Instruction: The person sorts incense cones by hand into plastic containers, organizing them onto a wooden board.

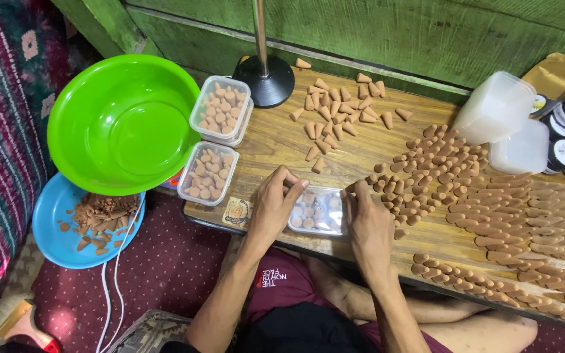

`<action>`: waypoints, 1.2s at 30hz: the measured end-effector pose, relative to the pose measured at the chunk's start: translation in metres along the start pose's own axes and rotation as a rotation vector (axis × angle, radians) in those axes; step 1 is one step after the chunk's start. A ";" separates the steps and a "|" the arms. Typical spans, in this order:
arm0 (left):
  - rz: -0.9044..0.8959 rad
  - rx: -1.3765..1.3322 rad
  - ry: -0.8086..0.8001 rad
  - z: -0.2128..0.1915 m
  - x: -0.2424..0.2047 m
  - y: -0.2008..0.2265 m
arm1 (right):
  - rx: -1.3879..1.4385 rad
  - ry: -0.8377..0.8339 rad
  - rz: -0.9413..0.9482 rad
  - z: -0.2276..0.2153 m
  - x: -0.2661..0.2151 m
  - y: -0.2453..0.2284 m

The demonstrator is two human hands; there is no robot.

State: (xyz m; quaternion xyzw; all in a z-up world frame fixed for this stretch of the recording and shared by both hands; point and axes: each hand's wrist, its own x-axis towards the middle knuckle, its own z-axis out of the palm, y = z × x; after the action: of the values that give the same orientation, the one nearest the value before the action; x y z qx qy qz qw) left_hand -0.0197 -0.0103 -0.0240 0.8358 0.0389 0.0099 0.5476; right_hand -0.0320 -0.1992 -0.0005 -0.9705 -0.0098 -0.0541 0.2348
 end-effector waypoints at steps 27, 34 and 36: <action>0.393 0.591 0.161 0.020 -0.055 0.033 | -0.047 0.052 -0.397 -0.004 -0.018 -0.025; 0.435 0.644 0.127 0.017 -0.052 0.036 | -0.025 0.117 -0.410 0.001 -0.021 -0.021; 0.435 0.623 0.112 0.015 -0.052 0.036 | -0.063 0.107 -0.379 0.002 -0.024 -0.018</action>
State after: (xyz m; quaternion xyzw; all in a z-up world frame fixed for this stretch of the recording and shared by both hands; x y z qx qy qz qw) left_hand -0.0690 -0.0427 0.0045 0.9490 -0.1083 0.1593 0.2494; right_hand -0.0568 -0.1820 0.0034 -0.9539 -0.1780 -0.1492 0.1902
